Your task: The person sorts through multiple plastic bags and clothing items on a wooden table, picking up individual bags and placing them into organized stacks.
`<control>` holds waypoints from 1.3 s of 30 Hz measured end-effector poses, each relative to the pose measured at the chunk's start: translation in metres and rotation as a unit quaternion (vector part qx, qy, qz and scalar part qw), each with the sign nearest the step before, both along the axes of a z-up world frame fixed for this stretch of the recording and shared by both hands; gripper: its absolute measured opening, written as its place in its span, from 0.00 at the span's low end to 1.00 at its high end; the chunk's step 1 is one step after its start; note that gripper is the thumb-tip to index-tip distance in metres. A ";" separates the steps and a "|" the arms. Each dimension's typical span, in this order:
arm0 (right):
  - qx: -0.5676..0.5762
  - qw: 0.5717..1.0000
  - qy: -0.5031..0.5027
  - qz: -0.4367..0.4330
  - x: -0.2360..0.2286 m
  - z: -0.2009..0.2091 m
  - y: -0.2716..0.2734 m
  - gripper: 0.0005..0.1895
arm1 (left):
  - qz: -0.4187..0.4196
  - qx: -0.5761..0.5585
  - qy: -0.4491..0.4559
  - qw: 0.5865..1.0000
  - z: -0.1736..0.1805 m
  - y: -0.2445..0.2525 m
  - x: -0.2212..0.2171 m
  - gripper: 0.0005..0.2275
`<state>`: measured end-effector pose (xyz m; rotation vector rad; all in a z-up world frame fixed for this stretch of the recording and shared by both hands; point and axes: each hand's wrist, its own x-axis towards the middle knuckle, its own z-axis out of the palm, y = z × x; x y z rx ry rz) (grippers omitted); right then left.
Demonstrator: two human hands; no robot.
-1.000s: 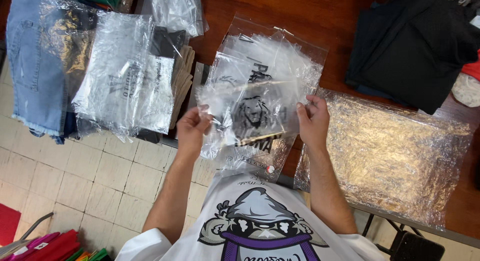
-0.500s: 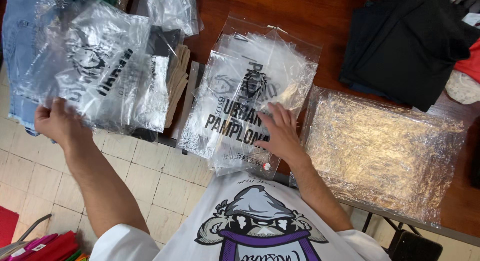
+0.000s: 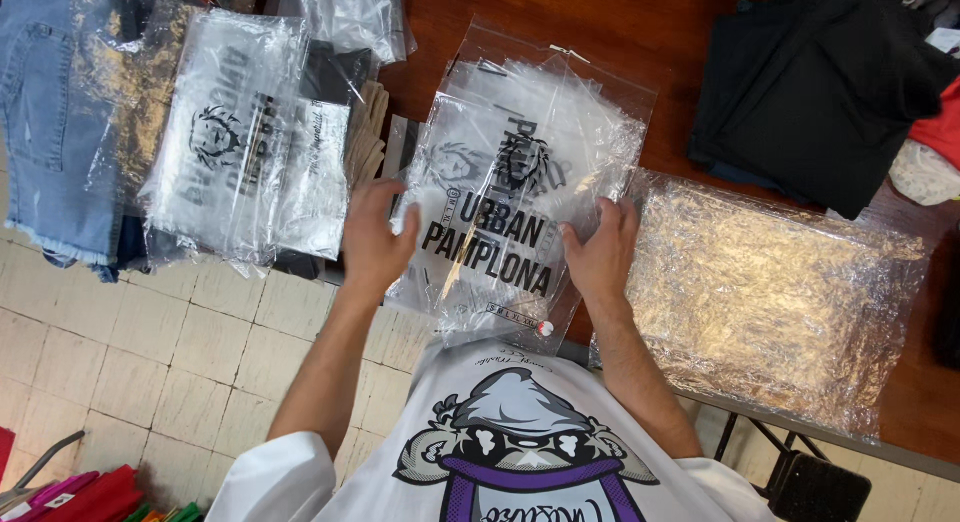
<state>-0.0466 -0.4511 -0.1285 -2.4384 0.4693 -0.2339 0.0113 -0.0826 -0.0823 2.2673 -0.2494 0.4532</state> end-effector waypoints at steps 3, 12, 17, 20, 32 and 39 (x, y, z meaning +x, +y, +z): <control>0.061 0.997 -0.007 -0.047 0.005 -0.004 -0.001 0.36 | 0.033 0.079 0.169 0.982 -0.056 -0.024 0.037 0.31; 0.190 0.978 -0.078 -0.035 -0.009 0.023 -0.028 0.19 | 0.054 0.062 0.214 0.973 -0.073 -0.025 0.085 0.36; 0.149 0.983 -0.100 -0.040 -0.018 0.021 -0.026 0.21 | 0.051 0.013 0.246 0.968 -0.087 -0.019 0.104 0.21; 0.220 0.967 -0.123 -0.045 -0.023 0.033 -0.024 0.19 | 0.017 -0.063 0.222 0.973 -0.055 -0.016 0.093 0.08; 0.352 0.910 -0.217 -0.007 -0.049 0.051 -0.048 0.16 | -0.017 -0.166 0.274 0.947 -0.006 0.019 0.055 0.04; 0.429 0.881 -0.198 -0.024 -0.065 0.111 -0.079 0.25 | -0.039 -0.086 0.324 0.941 -0.050 0.015 0.041 0.17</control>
